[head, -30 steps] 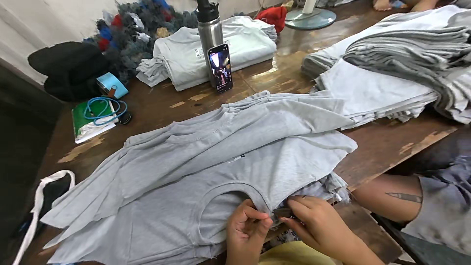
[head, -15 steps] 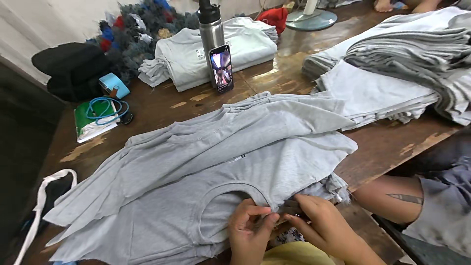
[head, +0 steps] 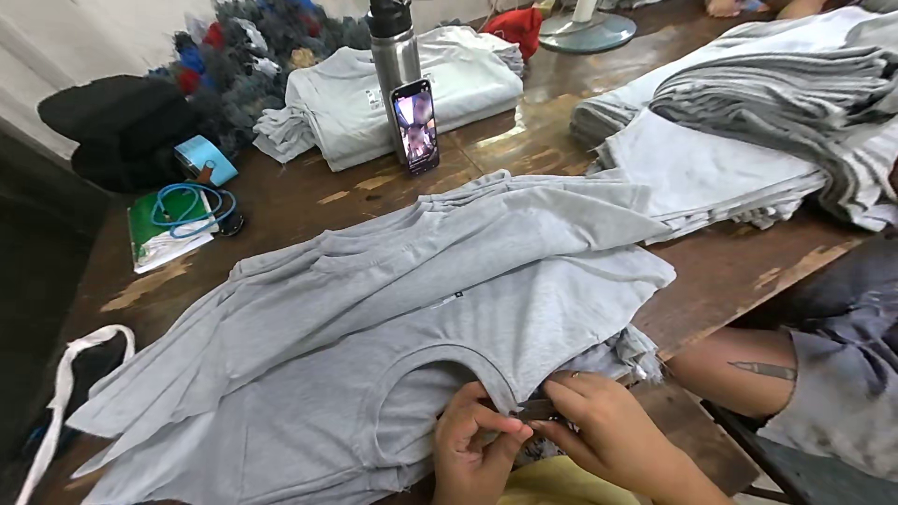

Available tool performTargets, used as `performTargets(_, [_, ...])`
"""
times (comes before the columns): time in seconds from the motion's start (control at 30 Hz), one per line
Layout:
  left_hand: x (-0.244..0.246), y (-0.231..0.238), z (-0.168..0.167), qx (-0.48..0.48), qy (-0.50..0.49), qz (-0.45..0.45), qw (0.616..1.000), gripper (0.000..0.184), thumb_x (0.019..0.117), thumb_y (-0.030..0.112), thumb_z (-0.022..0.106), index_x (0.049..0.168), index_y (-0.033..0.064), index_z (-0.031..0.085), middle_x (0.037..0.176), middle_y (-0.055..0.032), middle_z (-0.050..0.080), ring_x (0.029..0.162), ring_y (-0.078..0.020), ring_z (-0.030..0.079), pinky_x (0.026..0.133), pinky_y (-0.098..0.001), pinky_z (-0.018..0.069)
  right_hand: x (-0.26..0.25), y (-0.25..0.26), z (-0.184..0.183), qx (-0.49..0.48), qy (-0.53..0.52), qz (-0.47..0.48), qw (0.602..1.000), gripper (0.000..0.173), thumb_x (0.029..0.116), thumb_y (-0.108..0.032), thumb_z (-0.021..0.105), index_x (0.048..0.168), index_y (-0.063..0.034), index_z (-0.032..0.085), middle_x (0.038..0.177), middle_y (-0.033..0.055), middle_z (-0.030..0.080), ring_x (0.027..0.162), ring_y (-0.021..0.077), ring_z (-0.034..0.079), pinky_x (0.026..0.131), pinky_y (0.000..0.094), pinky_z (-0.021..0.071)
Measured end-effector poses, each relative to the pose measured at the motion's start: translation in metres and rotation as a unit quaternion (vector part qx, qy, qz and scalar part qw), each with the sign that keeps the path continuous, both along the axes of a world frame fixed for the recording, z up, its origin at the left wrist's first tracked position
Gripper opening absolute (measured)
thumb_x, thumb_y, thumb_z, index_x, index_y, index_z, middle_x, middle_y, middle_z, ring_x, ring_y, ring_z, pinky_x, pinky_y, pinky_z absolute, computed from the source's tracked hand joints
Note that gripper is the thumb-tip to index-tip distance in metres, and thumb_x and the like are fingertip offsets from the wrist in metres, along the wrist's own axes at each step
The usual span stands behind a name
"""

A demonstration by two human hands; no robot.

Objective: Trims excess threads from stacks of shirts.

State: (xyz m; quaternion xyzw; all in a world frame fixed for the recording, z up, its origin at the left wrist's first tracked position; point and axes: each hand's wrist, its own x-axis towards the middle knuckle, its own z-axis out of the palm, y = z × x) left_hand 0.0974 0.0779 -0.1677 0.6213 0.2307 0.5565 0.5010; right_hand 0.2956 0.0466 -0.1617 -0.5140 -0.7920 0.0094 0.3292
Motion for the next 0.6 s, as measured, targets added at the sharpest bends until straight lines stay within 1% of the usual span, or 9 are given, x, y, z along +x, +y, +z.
performTargets(0.13, [0.0, -0.001, -0.002, 0.009, 0.003, -0.002, 1.0, 0.009, 0.0922, 0.016, 0.075, 0.101, 0.0158, 0.073, 0.117, 0.0061, 0.067, 0.109, 0.0007, 0.063, 0.092, -0.016, 0.0547, -0.001, -0.001, -0.001, -0.002, -0.014, -0.002, 1.0, 0.043, 0.1069, -0.045, 0.039, 0.08, -0.0151, 0.054, 0.06, 0.0001, 0.051, 0.053, 0.0162, 0.054, 0.048, 0.0318, 0.0427])
performTargets(0.23, [-0.002, -0.002, -0.001, 0.012, 0.012, -0.002, 1.0, 0.009, 0.0925, 0.017, 0.075, 0.101, 0.016, 0.073, 0.114, 0.0063, 0.066, 0.106, 0.002, 0.063, 0.089, -0.0147, 0.0549, -0.001, -0.001, 0.002, -0.007, 0.005, 0.001, 1.0, 0.043, 0.1068, -0.044, 0.039, 0.079, -0.015, 0.054, 0.057, -0.0011, 0.047, 0.049, 0.0142, 0.05, 0.045, 0.0304, 0.0384])
performTargets(0.3, [-0.003, -0.004, 0.002, 0.029, 0.039, 0.005, 0.999, 0.008, 0.0933, 0.017, 0.074, 0.101, 0.0144, 0.072, 0.108, 0.0049, 0.066, 0.102, 0.0022, 0.063, 0.087, -0.014, 0.0554, -0.001, -0.002, 0.01, -0.021, 0.064, 0.019, 0.998, 0.043, 0.107, -0.046, 0.041, 0.083, -0.0127, 0.054, 0.06, -0.0009, 0.046, 0.052, 0.011, 0.048, 0.048, 0.0267, 0.0396])
performTargets(0.37, [-0.003, -0.011, 0.005, 0.07, 0.105, 0.033, 0.991, 0.004, 0.092, 0.013, 0.074, 0.094, 0.0095, 0.071, 0.1, 0.0002, 0.068, 0.097, -0.0006, 0.065, 0.086, -0.0147, 0.0556, -0.002, -0.001, 0.019, -0.038, 0.148, 0.041, 0.987, 0.04, 0.1047, -0.046, 0.05, 0.089, -0.0091, 0.055, 0.066, 0.0002, 0.049, 0.057, 0.0068, 0.048, 0.053, 0.0213, 0.0417])
performTargets(0.43, [-0.001, -0.019, 0.009, 0.14, 0.21, 0.074, 0.965, 0.007, 0.0896, 0.011, 0.072, 0.084, 0.0077, 0.075, 0.093, -0.0034, 0.075, 0.095, -0.0073, 0.07, 0.091, -0.0205, 0.0542, -0.006, 0.007, 0.026, -0.065, 0.196, 0.053, 0.977, 0.038, 0.1009, -0.044, 0.059, 0.089, -0.0081, 0.055, 0.066, -0.0005, 0.049, 0.057, 0.0035, 0.046, 0.052, 0.0175, 0.0397])
performTargets(0.47, [0.0, -0.022, 0.01, 0.186, 0.264, 0.092, 0.942, 0.01, 0.0894, 0.011, 0.071, 0.08, 0.0089, 0.075, 0.087, -0.0027, 0.076, 0.091, -0.0092, 0.071, 0.091, -0.0234, 0.0537, -0.009, 0.013, 0.028, -0.1, 0.195, 0.056, 0.974, 0.039, 0.0988, -0.045, 0.062, 0.088, -0.0087, 0.055, 0.065, -0.0018, 0.048, 0.056, 0.0036, 0.045, 0.05, 0.0186, 0.0389])
performTargets(0.5, [0.0, -0.024, 0.01, 0.229, 0.31, 0.102, 0.917, 0.013, 0.0897, 0.011, 0.069, 0.078, 0.0108, 0.075, 0.083, -0.0016, 0.076, 0.086, -0.0104, 0.071, 0.09, -0.0256, 0.0539, -0.011, 0.019, 0.028, -0.144, 0.177, 0.063, 0.972, 0.038, 0.0963, -0.045, 0.065, 0.088, -0.0091, 0.056, 0.064, -0.0022, 0.047, 0.055, 0.0059, 0.046, 0.049, 0.0221, 0.0393])
performTargets(0.53, [0.0, -0.026, 0.009, 0.261, 0.342, 0.103, 0.897, 0.015, 0.0905, 0.011, 0.067, 0.079, 0.0121, 0.076, 0.081, -0.0009, 0.076, 0.083, -0.011, 0.072, 0.088, -0.0267, 0.0537, -0.011, 0.026, 0.027, -0.189, 0.157, 0.075, 0.966, 0.036, 0.0946, -0.043, 0.066, 0.088, -0.0091, 0.056, 0.063, -0.0017, 0.047, 0.055, 0.0084, 0.047, 0.048, 0.0255, 0.0396])
performTargets(0.6, [0.001, -0.025, 0.003, 0.295, 0.365, 0.107, 0.877, 0.017, 0.0916, 0.011, 0.064, 0.081, 0.0142, 0.077, 0.085, -0.0002, 0.078, 0.087, -0.0113, 0.073, 0.09, -0.027, 0.0535, -0.008, 0.034, 0.027, -0.231, 0.129, 0.105, 0.959, 0.025, 0.0922, -0.031, 0.066, 0.087, -0.0094, 0.055, 0.063, -0.0012, 0.047, 0.055, 0.0094, 0.047, 0.049, 0.0266, 0.039])
